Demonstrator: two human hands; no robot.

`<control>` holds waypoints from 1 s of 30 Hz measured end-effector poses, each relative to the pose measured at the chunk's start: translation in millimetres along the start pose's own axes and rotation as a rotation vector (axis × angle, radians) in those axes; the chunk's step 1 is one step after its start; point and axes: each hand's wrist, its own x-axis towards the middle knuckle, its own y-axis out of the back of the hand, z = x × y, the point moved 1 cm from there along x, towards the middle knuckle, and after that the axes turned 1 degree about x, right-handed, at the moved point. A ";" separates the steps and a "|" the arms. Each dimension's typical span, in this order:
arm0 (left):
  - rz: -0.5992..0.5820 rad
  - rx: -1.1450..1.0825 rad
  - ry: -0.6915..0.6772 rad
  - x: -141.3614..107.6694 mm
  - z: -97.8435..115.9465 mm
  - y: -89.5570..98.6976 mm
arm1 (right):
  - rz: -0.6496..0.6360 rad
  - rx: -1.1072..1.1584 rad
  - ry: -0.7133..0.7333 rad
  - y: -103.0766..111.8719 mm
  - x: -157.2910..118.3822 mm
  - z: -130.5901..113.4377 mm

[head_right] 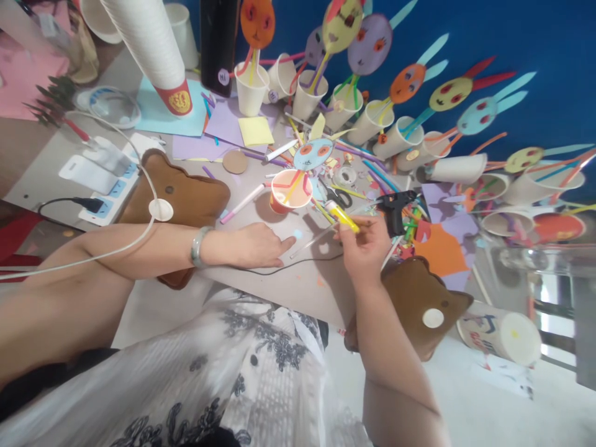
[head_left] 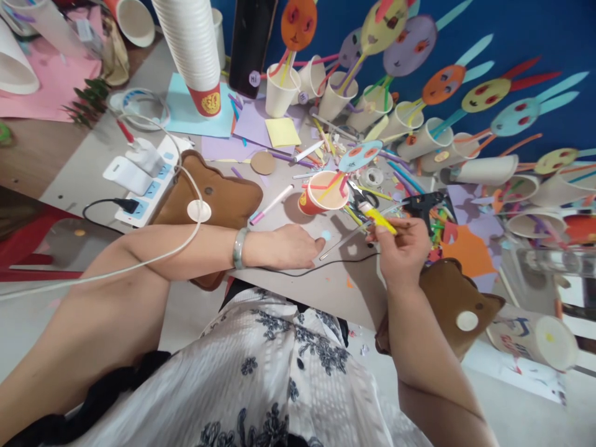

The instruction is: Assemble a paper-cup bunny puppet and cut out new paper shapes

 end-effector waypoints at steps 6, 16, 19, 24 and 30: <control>-0.031 0.006 -0.002 -4.5 2.1 7.2 | 0.054 0.560 -0.429 7.3 13.3 -10.0; -0.011 -0.016 -0.008 -3.5 0.4 4.0 | -0.219 0.312 -0.315 1.0 8.3 -24.4; -0.026 -0.019 -0.006 -4.5 0.7 5.4 | -0.146 0.111 -0.215 2.6 14.5 -14.5; 0.003 -0.020 -0.009 -2.2 0.0 0.5 | -0.310 -0.291 -0.156 -3.3 22.7 -5.2; -0.015 -0.034 -0.002 -1.9 0.8 3.7 | -0.366 -0.500 -0.136 -19.0 32.6 -10.9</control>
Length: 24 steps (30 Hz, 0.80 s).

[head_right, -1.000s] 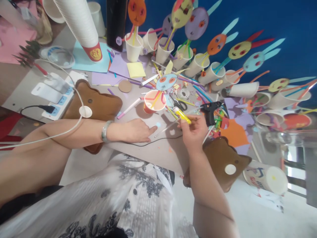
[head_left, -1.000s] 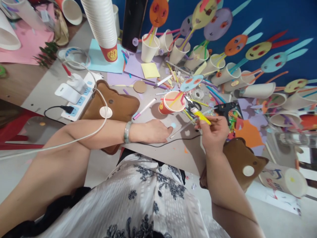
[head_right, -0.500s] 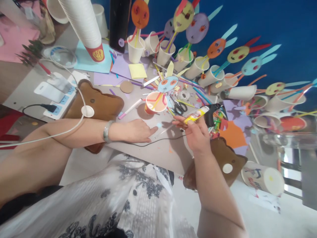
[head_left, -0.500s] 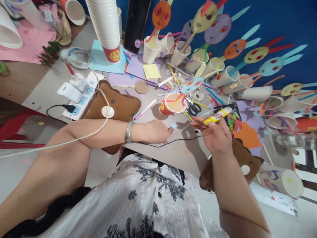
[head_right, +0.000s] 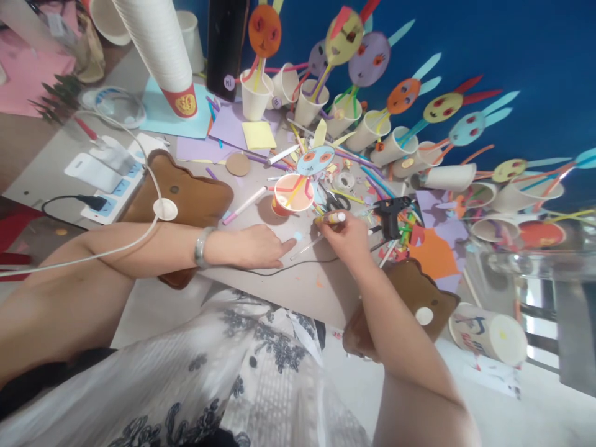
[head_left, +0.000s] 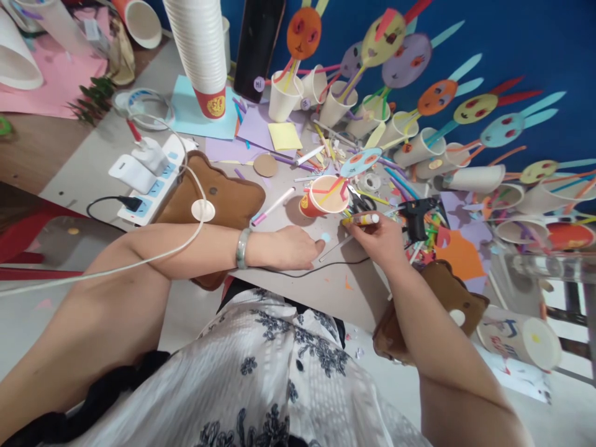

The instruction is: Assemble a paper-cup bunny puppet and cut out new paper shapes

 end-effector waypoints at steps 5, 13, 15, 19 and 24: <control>-0.025 -0.011 0.004 -2.4 0.9 4.5 | -0.044 -0.003 -0.020 -0.4 6.2 -4.0; 0.020 -0.010 -0.019 0.7 -2.0 -3.4 | -0.026 -0.071 -0.072 25.9 -18.6 -5.7; 0.026 -0.007 -0.017 1.2 -1.9 -4.0 | -0.113 -0.064 -0.033 23.2 -28.5 -11.7; 0.050 -0.016 -0.019 1.2 -1.2 -3.0 | -0.254 -0.113 0.038 3.5 -39.0 -23.2; 0.051 0.004 -0.023 -2.3 0.1 3.1 | -0.250 -0.194 0.087 -11.8 -36.8 -27.5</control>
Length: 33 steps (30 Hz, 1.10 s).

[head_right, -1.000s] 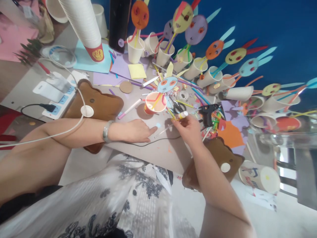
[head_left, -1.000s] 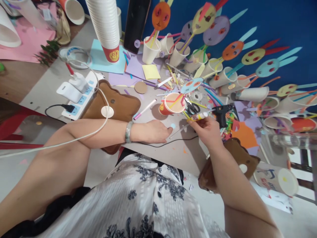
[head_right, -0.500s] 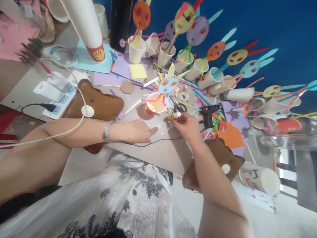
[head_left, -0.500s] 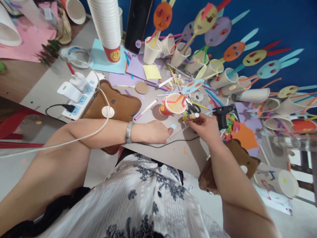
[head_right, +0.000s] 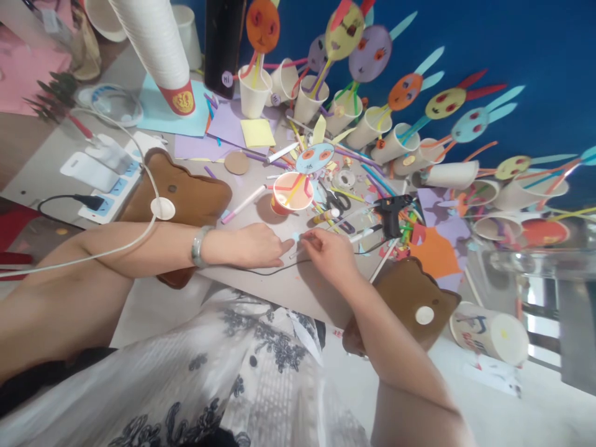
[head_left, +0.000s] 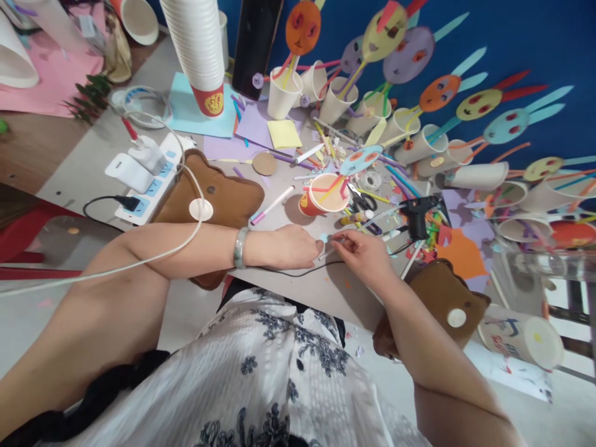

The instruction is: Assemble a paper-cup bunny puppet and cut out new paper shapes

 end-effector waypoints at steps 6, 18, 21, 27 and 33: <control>0.035 0.009 -0.018 1.3 0.7 0.5 | 0.005 -0.041 -0.028 -5.6 4.8 -1.2; 0.081 0.022 -0.026 4.2 -3.3 -9.8 | -0.057 -0.219 -0.066 -6.9 16.6 -16.4; 0.078 -0.012 -0.004 5.8 -4.0 -9.0 | -0.063 -0.263 -0.030 -6.0 18.1 -17.3; 0.135 -0.097 0.154 1.6 -4.3 4.5 | -0.010 -0.088 -0.006 -5.9 9.9 -14.0; 0.258 -0.503 0.284 1.0 -11.1 10.5 | 0.251 0.097 0.091 2.2 -18.9 -23.1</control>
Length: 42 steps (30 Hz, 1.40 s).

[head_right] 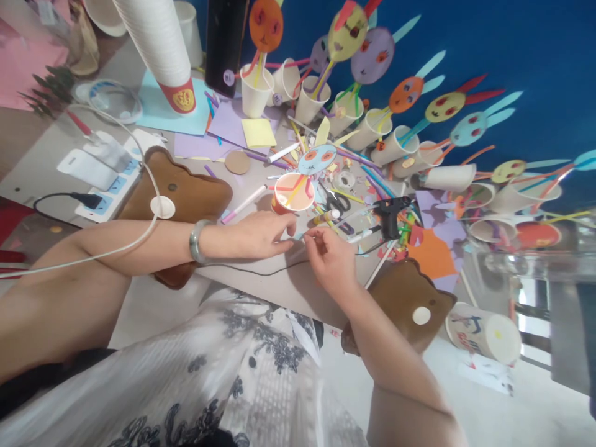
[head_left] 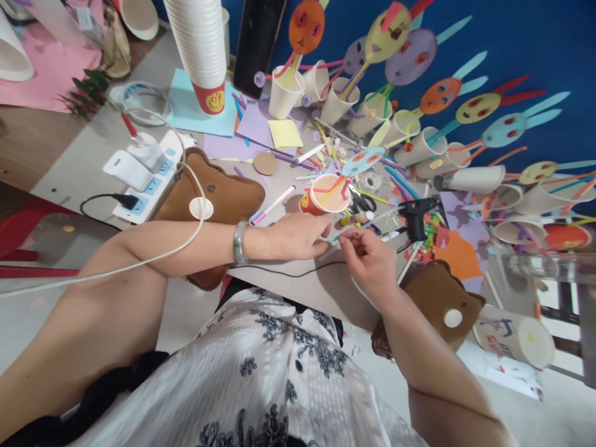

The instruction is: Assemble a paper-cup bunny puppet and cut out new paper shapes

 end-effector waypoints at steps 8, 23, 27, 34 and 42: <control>-0.359 -0.949 0.113 12.2 -2.9 -3.0 | 0.133 -0.170 0.205 8.0 -10.1 11.1; -0.112 -1.029 0.146 9.9 -0.3 6.0 | 0.351 -0.007 0.159 5.0 -13.6 10.0; -0.023 -1.015 0.083 12.4 -1.0 4.5 | 0.229 0.226 -0.014 2.9 -8.4 -2.0; 0.093 -0.840 -0.099 16.8 -11.8 -7.0 | 0.077 0.375 -0.174 6.8 -1.5 -12.9; 0.192 -0.627 -0.190 13.1 -10.5 -8.2 | 0.032 0.476 -0.182 6.8 1.6 -11.0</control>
